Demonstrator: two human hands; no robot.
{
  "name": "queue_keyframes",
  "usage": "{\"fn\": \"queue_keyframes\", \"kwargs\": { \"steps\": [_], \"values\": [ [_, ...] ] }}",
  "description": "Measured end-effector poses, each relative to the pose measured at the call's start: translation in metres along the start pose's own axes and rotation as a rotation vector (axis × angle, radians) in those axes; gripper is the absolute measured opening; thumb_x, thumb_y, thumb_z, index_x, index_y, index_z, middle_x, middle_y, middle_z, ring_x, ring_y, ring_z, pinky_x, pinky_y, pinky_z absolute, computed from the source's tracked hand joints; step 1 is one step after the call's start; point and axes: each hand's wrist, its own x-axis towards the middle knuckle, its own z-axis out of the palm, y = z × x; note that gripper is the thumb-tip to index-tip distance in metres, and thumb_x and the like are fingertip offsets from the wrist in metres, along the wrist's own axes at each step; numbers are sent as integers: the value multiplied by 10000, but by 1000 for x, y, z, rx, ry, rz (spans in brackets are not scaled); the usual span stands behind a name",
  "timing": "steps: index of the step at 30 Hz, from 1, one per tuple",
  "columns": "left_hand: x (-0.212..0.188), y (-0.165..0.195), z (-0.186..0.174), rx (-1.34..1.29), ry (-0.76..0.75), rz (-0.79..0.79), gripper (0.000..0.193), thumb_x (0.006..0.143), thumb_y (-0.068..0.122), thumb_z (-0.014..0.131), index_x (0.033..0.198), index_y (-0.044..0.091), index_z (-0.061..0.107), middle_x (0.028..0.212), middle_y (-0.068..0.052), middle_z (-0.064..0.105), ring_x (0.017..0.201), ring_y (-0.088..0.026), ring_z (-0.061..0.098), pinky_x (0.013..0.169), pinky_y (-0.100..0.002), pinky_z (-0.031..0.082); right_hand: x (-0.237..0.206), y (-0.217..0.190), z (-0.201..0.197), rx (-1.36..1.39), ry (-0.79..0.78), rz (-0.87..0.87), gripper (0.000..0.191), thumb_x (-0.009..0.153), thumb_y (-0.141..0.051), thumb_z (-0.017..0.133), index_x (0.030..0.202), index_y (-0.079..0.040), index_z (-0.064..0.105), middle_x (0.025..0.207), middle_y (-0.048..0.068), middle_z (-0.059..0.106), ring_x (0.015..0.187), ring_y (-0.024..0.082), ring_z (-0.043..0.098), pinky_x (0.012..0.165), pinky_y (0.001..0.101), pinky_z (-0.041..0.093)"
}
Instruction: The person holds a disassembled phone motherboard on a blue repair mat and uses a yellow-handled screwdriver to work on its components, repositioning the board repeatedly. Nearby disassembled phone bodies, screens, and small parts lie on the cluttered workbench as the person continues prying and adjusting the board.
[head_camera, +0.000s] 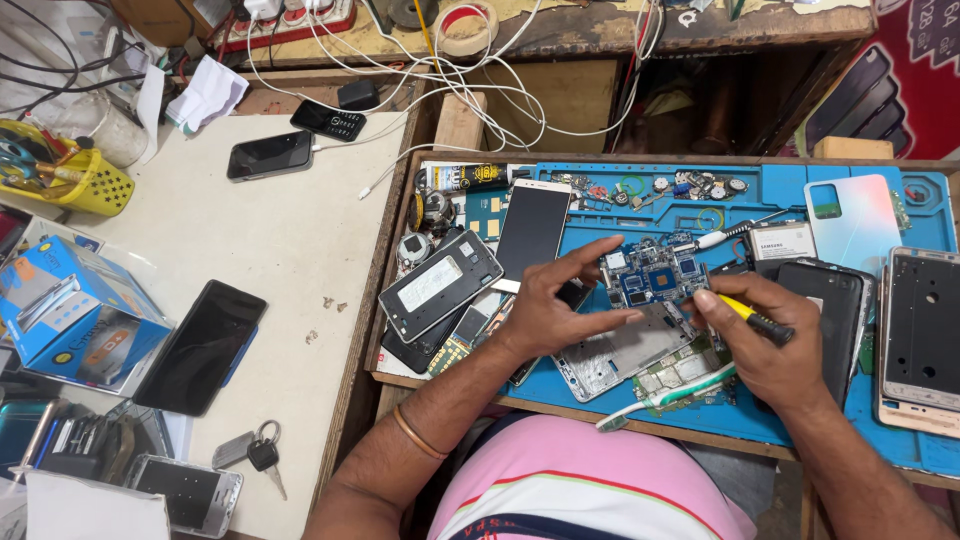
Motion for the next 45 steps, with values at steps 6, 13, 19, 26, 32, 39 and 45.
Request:
{"fn": "queue_keyframes", "kwargs": {
  "steps": [6, 13, 19, 26, 32, 39, 45],
  "values": [
    [0, -13, 2, -415, 0, -197, 537, 957, 181, 789, 1451, 62, 613, 1031, -58, 737, 952, -108, 710, 905, -291, 618, 0, 2, -1, 29, 37, 55, 178, 989, -130, 703, 1092, 13, 729, 913, 100, 748, 764, 112, 686, 682, 240, 557],
    [0, -27, 4, -577, 14, -221, 329, 1078, 155, 640, 1384, 35, 636, 1074, -63, 743, 971, -107, 702, 887, -274, 613, 1, 2, -1, 9, 33, 58, 178, 983, -138, 704, 1079, 9, 730, 898, 94, 746, 756, 108, 692, 672, 237, 562],
    [1, -27, 2, -599, 24, -247, 312, 1071, 170, 647, 1353, 37, 651, 1081, -77, 747, 967, -116, 711, 861, -274, 616, 1, 4, -2, 8, 23, 39, 182, 991, -145, 700, 1080, 11, 730, 900, 95, 742, 778, 109, 696, 682, 236, 563],
    [1, -29, 2, -560, 14, -239, 304, 1084, 196, 629, 1348, 47, 659, 1050, -73, 746, 950, -115, 713, 836, -267, 605, 1, 6, -3, 14, 16, 32, 185, 990, -150, 697, 1084, 7, 727, 898, 97, 746, 777, 116, 705, 678, 244, 576],
    [0, -29, 2, -547, 14, -237, 301, 1088, 198, 625, 1348, 51, 663, 1026, -71, 747, 937, -111, 708, 822, -261, 594, 1, 6, -3, 16, 14, 31, 184, 989, -151, 696, 1084, 4, 727, 900, 95, 747, 780, 115, 706, 683, 244, 579],
    [0, -27, 0, -524, 3, -247, 296, 1087, 186, 623, 1349, 55, 667, 1013, -67, 743, 938, -108, 708, 824, -257, 593, 0, 4, -2, 30, 21, 56, 186, 990, -153, 699, 1083, 6, 729, 902, 99, 744, 779, 115, 699, 687, 245, 575],
    [1, -27, 1, -533, -1, -243, 294, 1086, 175, 622, 1350, 53, 664, 1019, -63, 740, 946, -109, 709, 834, -258, 595, 0, 3, -3, 47, 24, 62, 189, 989, -147, 699, 1088, 11, 732, 900, 106, 746, 781, 123, 703, 698, 252, 576]
  ]
}}
